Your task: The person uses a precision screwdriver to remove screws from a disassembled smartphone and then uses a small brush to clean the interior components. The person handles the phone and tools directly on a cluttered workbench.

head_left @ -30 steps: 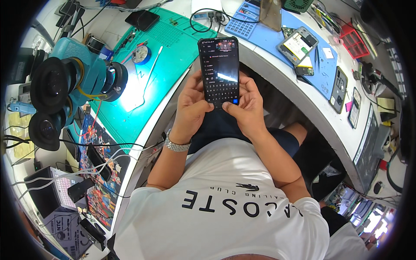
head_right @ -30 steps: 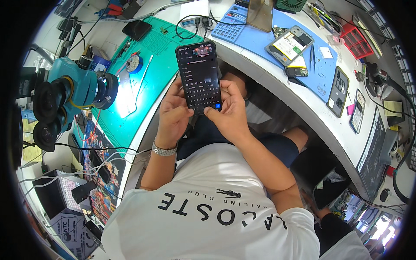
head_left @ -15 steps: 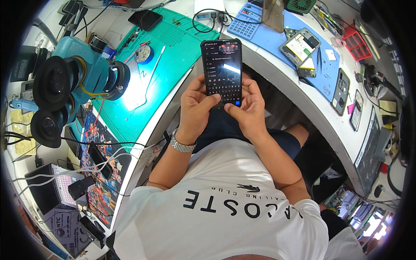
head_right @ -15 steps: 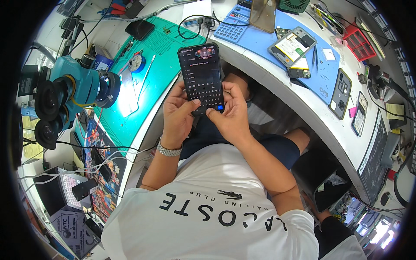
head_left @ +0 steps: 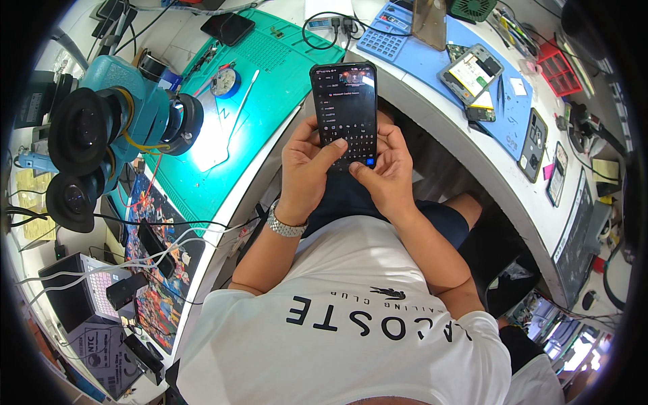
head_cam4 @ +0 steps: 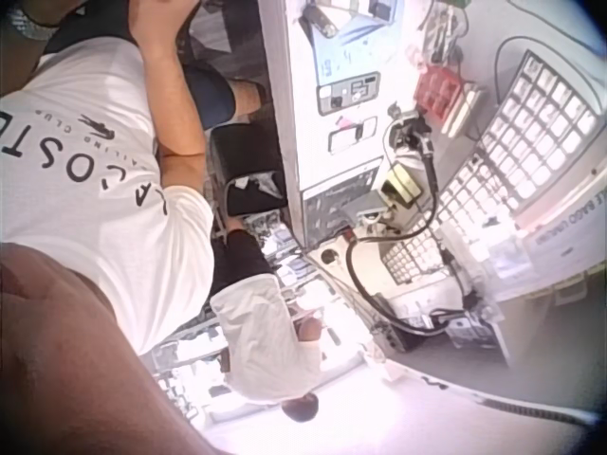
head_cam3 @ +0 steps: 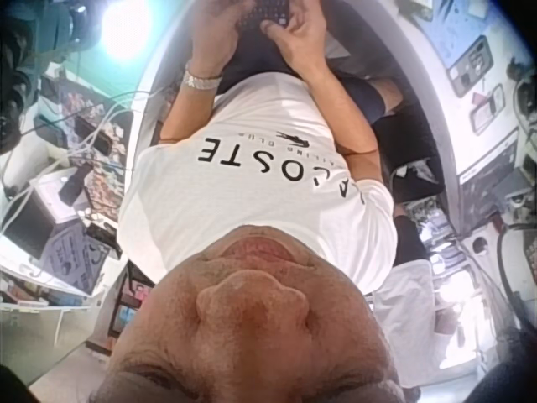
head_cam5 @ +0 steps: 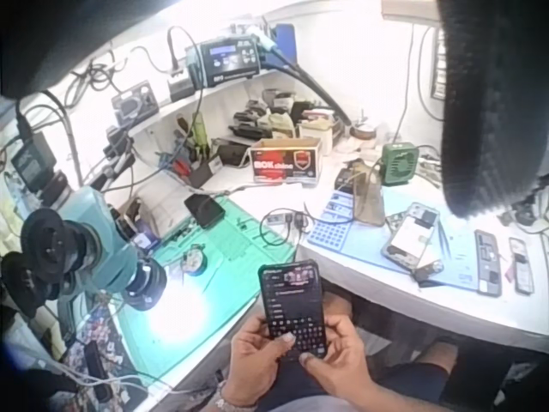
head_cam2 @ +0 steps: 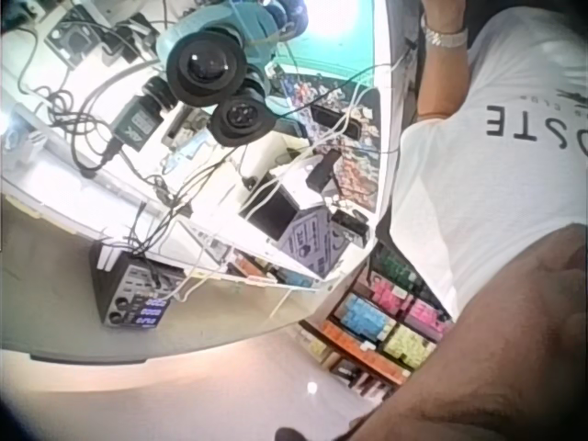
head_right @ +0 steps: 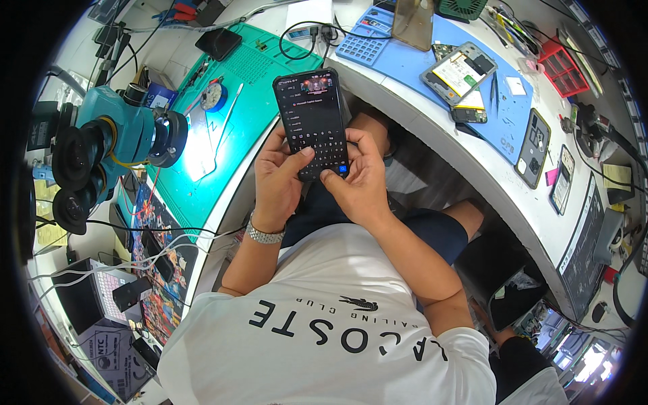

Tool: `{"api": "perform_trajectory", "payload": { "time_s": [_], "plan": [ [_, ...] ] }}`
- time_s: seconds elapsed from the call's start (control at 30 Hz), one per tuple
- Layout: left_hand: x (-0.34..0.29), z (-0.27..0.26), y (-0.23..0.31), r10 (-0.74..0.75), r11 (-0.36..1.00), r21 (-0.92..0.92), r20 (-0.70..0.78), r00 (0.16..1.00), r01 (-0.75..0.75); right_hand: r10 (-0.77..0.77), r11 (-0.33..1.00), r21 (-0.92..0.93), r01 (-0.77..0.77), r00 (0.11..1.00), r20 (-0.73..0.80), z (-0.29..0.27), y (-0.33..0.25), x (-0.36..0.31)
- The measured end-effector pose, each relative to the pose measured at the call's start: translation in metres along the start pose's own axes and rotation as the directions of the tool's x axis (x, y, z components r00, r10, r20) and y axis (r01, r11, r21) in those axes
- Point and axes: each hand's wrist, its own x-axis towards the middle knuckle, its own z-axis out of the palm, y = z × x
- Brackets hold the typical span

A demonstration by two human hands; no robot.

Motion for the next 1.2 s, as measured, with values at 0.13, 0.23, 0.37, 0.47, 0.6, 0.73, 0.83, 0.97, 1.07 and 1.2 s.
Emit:
{"api": "perform_trajectory", "payload": {
  "time_s": [0.13,0.23,0.37,0.47,0.6,0.73,0.83,0.97,1.07,1.2],
  "plan": [
    [0.000,0.003,-0.001,0.023,0.999,0.039,-0.003,1.000,-0.023,-0.004,1.000,-0.015,0.004,1.000,0.005,0.000,0.002,0.000],
    [0.000,0.002,-0.002,0.019,0.998,0.052,-0.011,1.000,-0.018,-0.005,1.000,-0.016,0.005,1.000,0.001,0.000,0.002,-0.001],
    [0.000,0.003,-0.002,0.021,0.998,0.060,-0.014,1.000,-0.020,-0.026,0.999,-0.028,0.026,1.000,0.009,0.000,0.003,0.000],
    [0.000,0.005,-0.001,0.031,0.997,0.065,-0.009,0.999,-0.030,-0.021,0.999,-0.029,0.021,1.000,0.013,-0.001,0.005,-0.001],
    [0.000,0.007,-0.001,0.023,0.996,0.083,-0.034,0.999,-0.020,-0.013,0.999,-0.030,0.013,1.000,0.006,-0.001,0.005,-0.001],
    [0.002,0.009,-0.002,0.040,0.995,0.090,-0.037,0.998,-0.037,-0.025,0.999,-0.033,0.025,1.000,-0.003,0.000,0.005,-0.001],
    [0.002,0.008,-0.002,0.034,0.998,0.063,-0.033,0.999,-0.032,-0.014,1.000,-0.020,0.014,1.000,-0.007,-0.001,0.003,-0.001],
    [0.000,0.004,-0.001,0.013,0.999,-0.041,-0.027,1.000,-0.014,-0.020,1.000,-0.008,0.020,1.000,0.000,-0.001,0.000,0.000],
    [0.000,-0.001,-0.002,0.009,0.996,-0.091,-0.017,1.000,-0.010,-0.031,0.999,-0.023,0.031,1.000,0.002,0.000,0.001,0.001],
    [0.001,-0.002,-0.002,0.014,0.995,-0.099,-0.016,1.000,-0.015,-0.019,1.000,-0.010,0.019,1.000,0.000,0.000,0.001,0.001]
  ]
}}
